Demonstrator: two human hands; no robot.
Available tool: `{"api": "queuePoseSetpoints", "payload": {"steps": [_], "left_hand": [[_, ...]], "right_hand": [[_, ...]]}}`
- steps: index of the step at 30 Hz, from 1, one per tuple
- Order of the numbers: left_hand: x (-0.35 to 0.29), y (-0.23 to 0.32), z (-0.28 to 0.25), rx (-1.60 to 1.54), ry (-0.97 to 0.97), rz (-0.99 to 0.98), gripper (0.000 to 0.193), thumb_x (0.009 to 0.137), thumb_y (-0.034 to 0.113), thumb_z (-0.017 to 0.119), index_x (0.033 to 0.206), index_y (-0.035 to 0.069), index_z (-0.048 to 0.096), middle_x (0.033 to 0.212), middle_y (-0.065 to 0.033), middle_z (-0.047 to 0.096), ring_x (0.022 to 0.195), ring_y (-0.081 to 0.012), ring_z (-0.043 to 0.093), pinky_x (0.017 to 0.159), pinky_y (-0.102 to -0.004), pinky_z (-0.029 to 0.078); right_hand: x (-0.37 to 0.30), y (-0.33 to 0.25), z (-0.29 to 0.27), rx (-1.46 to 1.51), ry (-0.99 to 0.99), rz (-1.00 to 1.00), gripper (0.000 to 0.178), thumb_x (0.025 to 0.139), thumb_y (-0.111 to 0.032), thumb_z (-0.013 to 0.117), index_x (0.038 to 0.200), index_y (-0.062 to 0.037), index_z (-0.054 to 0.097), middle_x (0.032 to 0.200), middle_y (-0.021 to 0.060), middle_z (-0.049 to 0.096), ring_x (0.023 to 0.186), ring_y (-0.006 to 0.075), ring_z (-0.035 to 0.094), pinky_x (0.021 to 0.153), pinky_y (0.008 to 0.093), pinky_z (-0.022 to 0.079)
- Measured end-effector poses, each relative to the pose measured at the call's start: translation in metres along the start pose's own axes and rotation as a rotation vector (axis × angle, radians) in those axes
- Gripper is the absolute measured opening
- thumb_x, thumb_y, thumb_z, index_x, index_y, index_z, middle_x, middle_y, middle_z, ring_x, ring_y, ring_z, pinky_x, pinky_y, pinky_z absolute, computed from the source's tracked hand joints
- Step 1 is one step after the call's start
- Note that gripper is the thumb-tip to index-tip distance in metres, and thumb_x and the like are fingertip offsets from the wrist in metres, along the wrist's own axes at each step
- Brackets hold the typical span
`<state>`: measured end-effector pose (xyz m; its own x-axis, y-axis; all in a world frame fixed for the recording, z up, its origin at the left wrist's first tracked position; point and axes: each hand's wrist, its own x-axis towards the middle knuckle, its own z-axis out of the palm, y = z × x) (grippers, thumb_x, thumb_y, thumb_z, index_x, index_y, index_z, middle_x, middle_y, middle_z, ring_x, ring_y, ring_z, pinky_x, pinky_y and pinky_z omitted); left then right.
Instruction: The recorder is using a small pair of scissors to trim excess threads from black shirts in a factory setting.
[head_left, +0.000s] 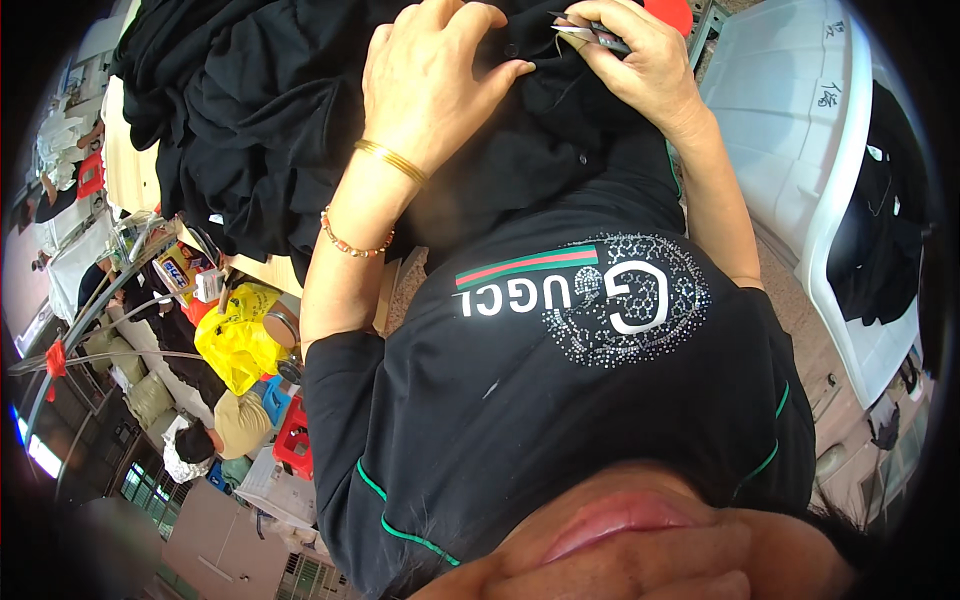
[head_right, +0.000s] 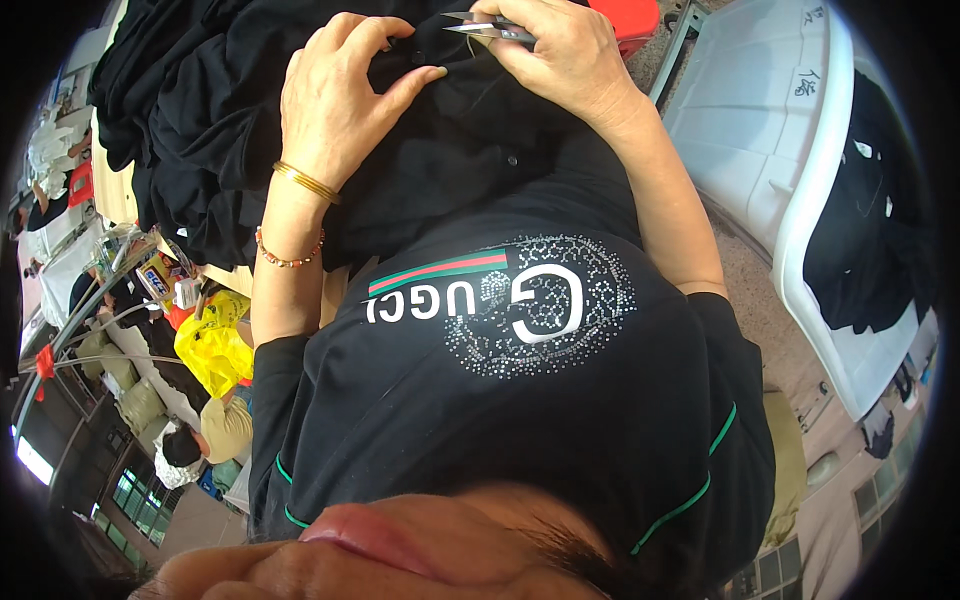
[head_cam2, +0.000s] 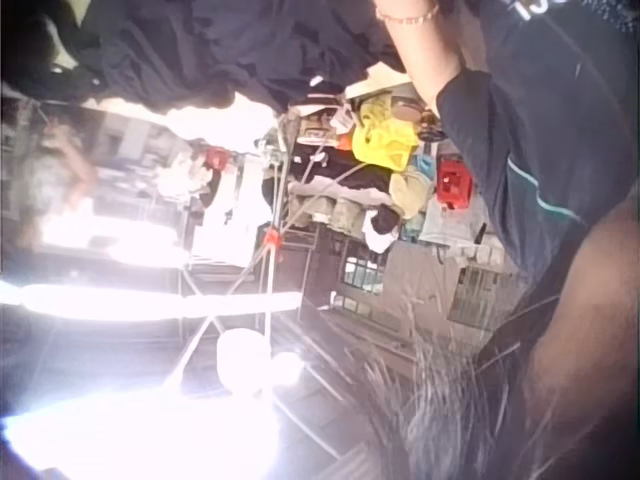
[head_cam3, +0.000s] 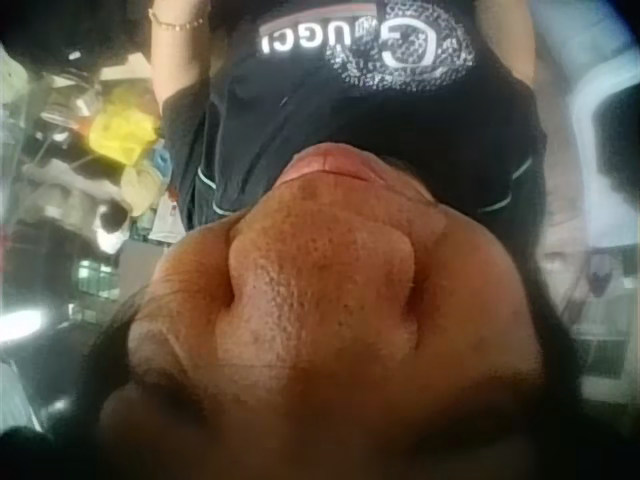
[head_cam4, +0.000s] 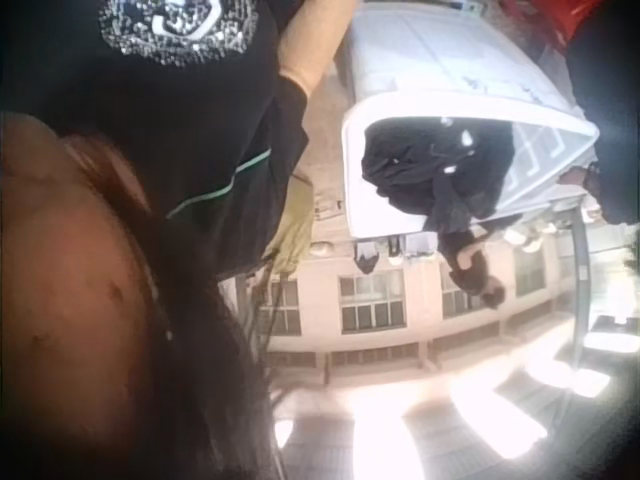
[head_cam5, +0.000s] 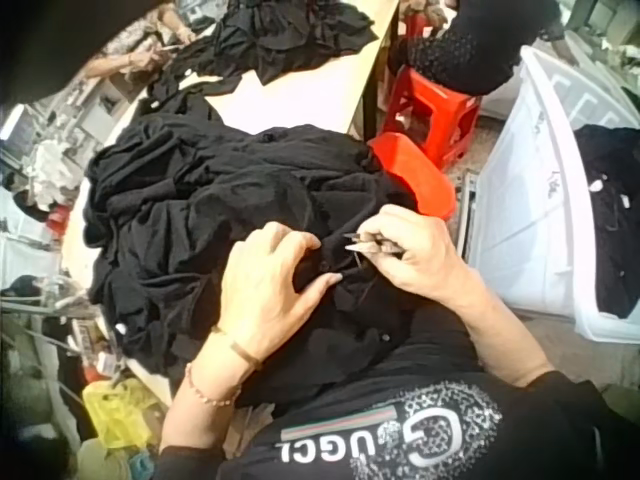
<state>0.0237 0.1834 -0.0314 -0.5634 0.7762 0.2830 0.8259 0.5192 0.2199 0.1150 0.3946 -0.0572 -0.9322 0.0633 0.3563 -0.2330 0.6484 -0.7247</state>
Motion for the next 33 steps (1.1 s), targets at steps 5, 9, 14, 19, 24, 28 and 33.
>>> {"api": "queuePoseSetpoints", "payload": {"steps": [5, 9, 14, 19, 24, 28, 33], "left_hand": [[0.001, -0.008, 0.009, 0.046, -0.014, 0.031, 0.039, 0.08, 0.04, 0.085, 0.11, 0.016, 0.075, 0.101, -0.003, 0.067, 0.095, -0.0228, 0.066, 0.079, -0.0361, 0.05], [0.003, -0.011, 0.01, 0.025, -0.01, 0.017, 0.038, 0.08, 0.04, 0.085, 0.11, 0.017, 0.076, 0.102, -0.0032, 0.067, 0.095, -0.023, 0.066, 0.079, -0.0366, 0.05], [0.001, -0.011, 0.012, -0.003, 0.017, 0.035, 0.041, 0.079, 0.038, 0.085, 0.113, 0.018, 0.075, 0.101, -0.0017, 0.069, 0.094, -0.0229, 0.066, 0.081, -0.0361, 0.05], [0.0, -0.015, 0.017, -0.095, 0.037, 0.007, 0.04, 0.08, 0.036, 0.084, 0.115, 0.019, 0.073, 0.102, 0.0006, 0.071, 0.094, -0.0214, 0.067, 0.081, -0.0352, 0.049], [-0.003, -0.014, 0.013, -0.107, -0.021, -0.028, 0.041, 0.083, 0.035, 0.082, 0.12, 0.02, 0.072, 0.103, 0.0018, 0.071, 0.095, -0.0205, 0.068, 0.082, -0.0349, 0.048], [-0.001, 0.0, -0.001, -0.115, 0.004, 0.085, 0.017, 0.082, 0.015, 0.077, 0.1, 0.016, 0.078, 0.101, 0.0012, 0.073, 0.101, -0.0178, 0.069, 0.084, -0.034, 0.052], [-0.001, 0.005, -0.013, -1.033, -0.021, -0.163, 0.021, 0.1, 0.01, 0.067, 0.116, 0.0, 0.074, 0.101, -0.0046, 0.077, 0.091, -0.0077, 0.067, 0.082, -0.0217, 0.052]], "right_hand": [[0.008, -0.005, 0.003, 0.028, 0.0, -0.152, 0.024, 0.082, -0.008, 0.08, 0.104, -0.0025, 0.072, 0.084, 0.0084, 0.066, 0.073, 0.0205, 0.068, 0.062, 0.0343, 0.053], [0.004, 0.009, 0.005, 0.025, -0.044, -0.115, 0.015, 0.082, -0.005, 0.08, 0.095, -0.0015, 0.073, 0.079, 0.0077, 0.064, 0.068, 0.0189, 0.064, 0.059, 0.0328, 0.049], [0.015, -0.009, -0.003, 0.106, -0.035, -0.049, 0.026, 0.081, -0.007, 0.083, 0.104, -0.0013, 0.072, 0.083, 0.0067, 0.065, 0.072, 0.0157, 0.065, 0.064, 0.0288, 0.051], [0.011, -0.003, 0.009, -0.028, -0.089, -0.125, 0.032, 0.077, -0.01, 0.082, 0.107, -0.003, 0.073, 0.089, 0.0117, 0.067, 0.079, 0.0277, 0.07, 0.07, 0.0342, 0.056], [0.009, 0.005, 0.008, -0.032, -0.079, -0.039, 0.02, 0.08, -0.005, 0.078, 0.099, -0.0029, 0.072, 0.083, 0.009, 0.065, 0.077, 0.0225, 0.067, 0.068, 0.0314, 0.053], [0.008, 0.022, 0.007, 0.718, -0.223, 0.232, 0.01, 0.092, -0.004, 0.071, 0.101, 0.0006, 0.068, 0.081, -0.0039, 0.06, 0.074, 0.0069, 0.056, 0.067, 0.0246, 0.045], [0.017, 0.034, -0.025, 0.623, -0.389, 0.234, 0.011, 0.095, -0.012, 0.064, 0.098, -0.0016, 0.066, 0.087, -0.0024, 0.062, 0.078, 0.0046, 0.054, 0.073, 0.022, 0.043]]}}
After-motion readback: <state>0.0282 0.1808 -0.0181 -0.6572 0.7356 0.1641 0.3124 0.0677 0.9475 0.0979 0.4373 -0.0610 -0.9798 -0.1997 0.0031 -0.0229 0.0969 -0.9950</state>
